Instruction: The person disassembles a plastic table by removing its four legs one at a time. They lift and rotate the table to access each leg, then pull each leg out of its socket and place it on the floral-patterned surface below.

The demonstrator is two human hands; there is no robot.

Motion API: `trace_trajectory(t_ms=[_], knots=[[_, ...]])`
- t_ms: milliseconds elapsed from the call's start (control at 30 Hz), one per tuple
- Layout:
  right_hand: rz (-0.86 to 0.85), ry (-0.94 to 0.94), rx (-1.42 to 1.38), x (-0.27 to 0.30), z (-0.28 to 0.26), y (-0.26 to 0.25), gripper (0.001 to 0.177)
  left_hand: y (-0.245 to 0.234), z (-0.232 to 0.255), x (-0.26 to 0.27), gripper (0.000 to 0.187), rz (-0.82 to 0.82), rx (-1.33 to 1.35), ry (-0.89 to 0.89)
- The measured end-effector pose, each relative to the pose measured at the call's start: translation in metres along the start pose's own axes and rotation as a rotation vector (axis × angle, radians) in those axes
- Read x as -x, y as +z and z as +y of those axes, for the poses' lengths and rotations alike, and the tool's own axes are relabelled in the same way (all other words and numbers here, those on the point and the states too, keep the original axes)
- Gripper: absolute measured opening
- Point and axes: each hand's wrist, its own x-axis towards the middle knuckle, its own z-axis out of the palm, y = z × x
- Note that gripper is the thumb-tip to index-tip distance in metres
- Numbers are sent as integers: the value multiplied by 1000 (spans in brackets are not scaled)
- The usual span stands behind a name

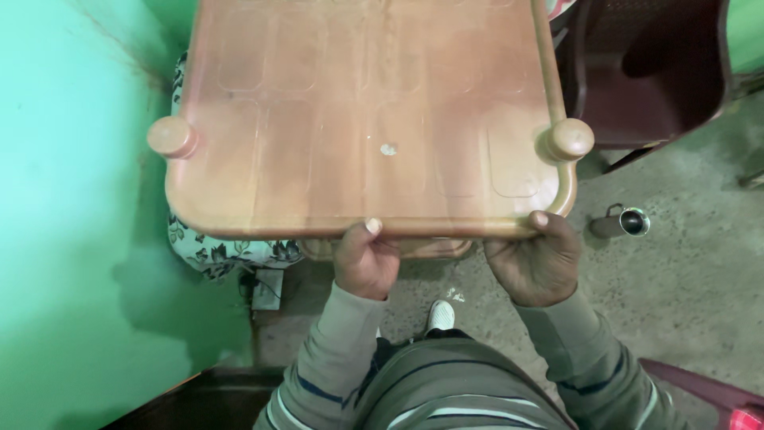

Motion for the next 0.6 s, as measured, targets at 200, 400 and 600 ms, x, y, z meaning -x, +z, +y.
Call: trace_trajectory(t_ms=[200,400,600], knots=[[7,-23,-5,4,23,9,72,-3,26,-6,45,-19,12,-42],[27,-29,6,7,57,20,66,10,67,-20,61,-7,-24,-20],[-6,26,-25,4,84,28,62,28,100,-28,75,-28,-109,102]])
